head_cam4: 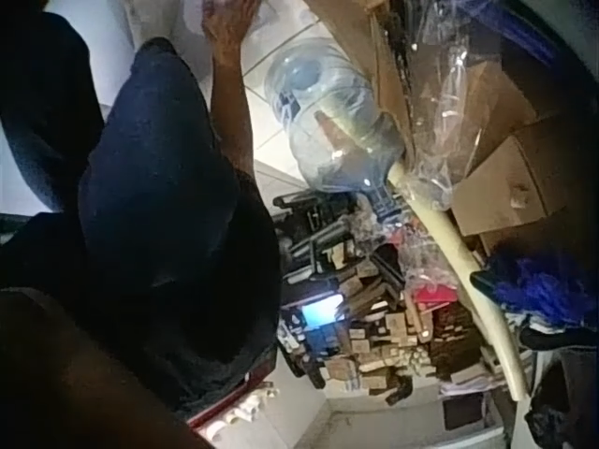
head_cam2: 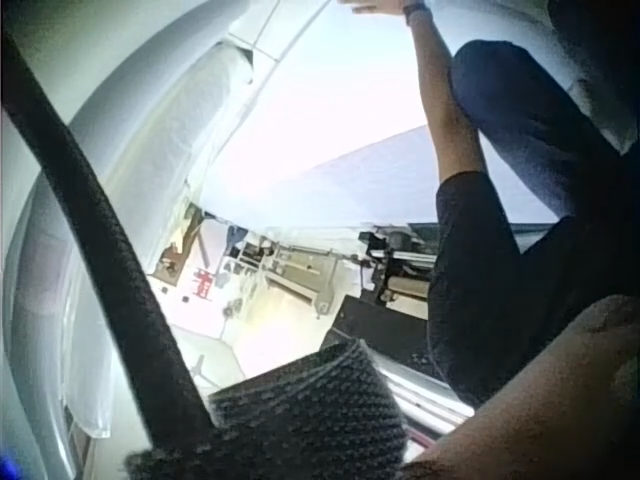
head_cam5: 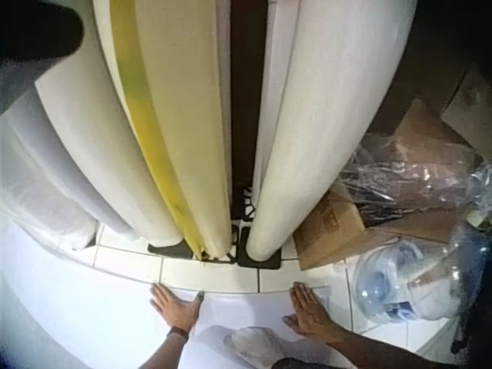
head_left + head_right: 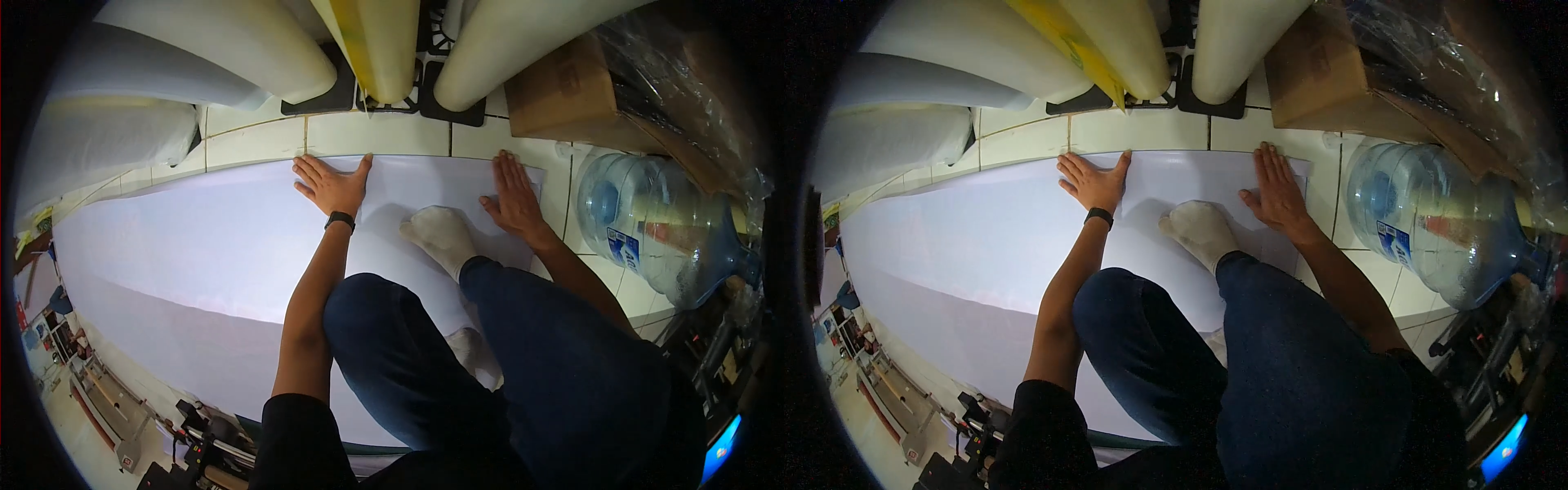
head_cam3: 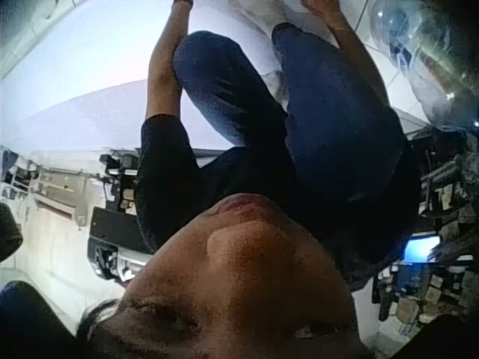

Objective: Folding and flattening the edges of a large printed banner on the floor.

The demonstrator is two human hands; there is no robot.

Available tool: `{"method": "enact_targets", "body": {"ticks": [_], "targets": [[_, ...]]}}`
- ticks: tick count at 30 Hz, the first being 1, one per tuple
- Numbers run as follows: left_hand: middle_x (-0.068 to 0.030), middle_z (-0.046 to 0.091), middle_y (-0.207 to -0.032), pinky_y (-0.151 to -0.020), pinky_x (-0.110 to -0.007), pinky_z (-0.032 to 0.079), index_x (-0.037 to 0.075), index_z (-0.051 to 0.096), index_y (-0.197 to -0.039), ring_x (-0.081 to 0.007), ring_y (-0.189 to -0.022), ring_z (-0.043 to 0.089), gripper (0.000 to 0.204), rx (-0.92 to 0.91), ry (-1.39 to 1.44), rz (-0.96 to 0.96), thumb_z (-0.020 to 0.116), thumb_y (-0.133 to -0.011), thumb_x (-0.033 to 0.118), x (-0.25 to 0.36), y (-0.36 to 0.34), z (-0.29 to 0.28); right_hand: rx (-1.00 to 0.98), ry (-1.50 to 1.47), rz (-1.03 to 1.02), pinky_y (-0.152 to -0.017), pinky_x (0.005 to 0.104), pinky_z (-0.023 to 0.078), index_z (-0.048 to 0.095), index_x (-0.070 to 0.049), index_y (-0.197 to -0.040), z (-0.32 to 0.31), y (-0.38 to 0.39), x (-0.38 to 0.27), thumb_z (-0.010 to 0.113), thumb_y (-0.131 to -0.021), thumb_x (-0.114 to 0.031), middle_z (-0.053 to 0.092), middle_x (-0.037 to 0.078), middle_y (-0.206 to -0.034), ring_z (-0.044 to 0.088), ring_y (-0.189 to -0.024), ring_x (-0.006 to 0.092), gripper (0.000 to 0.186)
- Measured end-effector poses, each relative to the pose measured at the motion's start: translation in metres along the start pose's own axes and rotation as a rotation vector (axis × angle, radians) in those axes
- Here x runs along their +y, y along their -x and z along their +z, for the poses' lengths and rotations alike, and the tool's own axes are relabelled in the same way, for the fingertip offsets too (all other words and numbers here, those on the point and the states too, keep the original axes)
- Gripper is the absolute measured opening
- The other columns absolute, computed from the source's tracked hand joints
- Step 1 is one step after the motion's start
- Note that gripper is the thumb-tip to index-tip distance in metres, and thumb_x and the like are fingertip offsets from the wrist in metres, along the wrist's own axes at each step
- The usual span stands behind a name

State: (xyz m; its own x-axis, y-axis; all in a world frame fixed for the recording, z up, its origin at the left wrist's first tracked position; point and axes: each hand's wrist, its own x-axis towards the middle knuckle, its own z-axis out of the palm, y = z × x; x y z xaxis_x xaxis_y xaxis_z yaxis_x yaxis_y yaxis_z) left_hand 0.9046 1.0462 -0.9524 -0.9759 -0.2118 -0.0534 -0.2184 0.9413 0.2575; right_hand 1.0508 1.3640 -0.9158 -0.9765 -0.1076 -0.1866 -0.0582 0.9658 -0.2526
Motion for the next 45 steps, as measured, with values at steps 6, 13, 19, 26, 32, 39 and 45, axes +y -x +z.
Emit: {"method": "enact_targets", "body": {"ticks": [6, 13, 19, 26, 32, 39, 45], "targets": [[-0.0273, 0.011, -0.157, -0.118, -0.05, 0.002, -0.01, 0.012, -0.149, -0.0348, -0.149, 0.004, 0.13, 0.006, -0.012, 0.007, 0.064, -0.067, 0.077, 0.0, 0.002, 0.003, 0.01, 0.02, 0.084, -0.12, 0.048, 0.011, 0.016, 0.009, -0.148, -0.001, 0.029, 0.037, 0.051, -0.095, -0.039, 0.015, 0.03, -0.155, 0.014, -0.146, 0.041, 0.08], [-0.0277, 0.011, -0.157, -0.119, -0.05, 0.002, -0.011, 0.011, -0.149, -0.0348, -0.149, 0.003, 0.128, 0.001, -0.002, 0.003, 0.063, -0.068, 0.074, 0.002, 0.002, 0.0, 0.053, -0.065, 0.047, -0.119, 0.0498, 0.012, 0.015, 0.006, -0.15, 0.005, 0.032, 0.048, 0.051, -0.095, -0.03, 0.014, 0.029, -0.156, 0.014, -0.146, 0.0417, 0.075], [-0.0266, 0.011, -0.158, -0.119, -0.049, 0.0, -0.01, 0.012, -0.149, -0.0343, -0.149, 0.003, 0.118, 0.05, -0.007, 0.019, 0.056, -0.075, 0.071, -0.002, -0.001, 0.006, 0.145, -0.33, -0.039, -0.118, 0.0495, 0.013, 0.015, -0.001, -0.153, 0.006, 0.035, 0.059, 0.053, -0.093, -0.02, 0.015, 0.025, -0.158, 0.014, -0.147, 0.0401, 0.074], [-0.0263, 0.014, -0.158, -0.118, -0.051, 0.003, -0.01, 0.017, -0.148, -0.0344, -0.149, 0.007, 0.112, 0.082, -0.081, 0.024, 0.047, -0.081, 0.073, -0.004, 0.001, 0.009, 0.128, -0.795, 0.114, -0.118, 0.0434, 0.014, 0.01, -0.001, -0.153, 0.0, 0.032, 0.066, 0.047, -0.097, -0.028, 0.016, 0.022, -0.159, 0.015, -0.147, 0.0353, 0.072], [-0.026, 0.013, -0.158, -0.118, -0.05, 0.002, -0.01, 0.014, -0.149, -0.0343, -0.149, 0.005, 0.114, 0.092, -0.057, 0.028, 0.048, -0.08, 0.074, -0.003, 0.0, 0.013, 0.247, -1.085, 0.175, -0.115, 0.0341, 0.023, 0.015, -0.002, -0.153, -0.002, 0.035, 0.066, 0.042, -0.1, -0.031, 0.022, 0.019, -0.158, 0.023, -0.146, 0.0282, 0.066], [-0.0281, 0.013, -0.157, -0.118, -0.052, 0.002, -0.013, 0.015, -0.147, -0.0367, -0.148, 0.005, 0.11, 0.105, -0.102, 0.066, 0.044, -0.083, 0.072, -0.003, 0.001, 0.018, 0.87, -0.84, 0.446, -0.092, 0.0315, 0.044, 0.044, -0.001, -0.127, 0.026, 0.034, 0.088, 0.054, -0.097, -0.019, 0.055, 0.013, -0.125, 0.057, -0.11, 0.0232, 0.036], [-0.0288, 0.015, -0.156, -0.117, -0.054, 0.001, -0.013, 0.018, -0.147, -0.0389, -0.148, 0.007, 0.093, 0.133, -0.169, 0.258, 0.041, -0.092, 0.058, -0.006, -0.002, 0.017, 0.838, -0.746, 0.744, -0.08, 0.0295, 0.048, 0.048, 0.002, -0.12, 0.005, 0.006, 0.092, 0.067, -0.089, -0.015, 0.053, 0.016, -0.118, 0.058, -0.096, 0.0221, 0.041]]}}
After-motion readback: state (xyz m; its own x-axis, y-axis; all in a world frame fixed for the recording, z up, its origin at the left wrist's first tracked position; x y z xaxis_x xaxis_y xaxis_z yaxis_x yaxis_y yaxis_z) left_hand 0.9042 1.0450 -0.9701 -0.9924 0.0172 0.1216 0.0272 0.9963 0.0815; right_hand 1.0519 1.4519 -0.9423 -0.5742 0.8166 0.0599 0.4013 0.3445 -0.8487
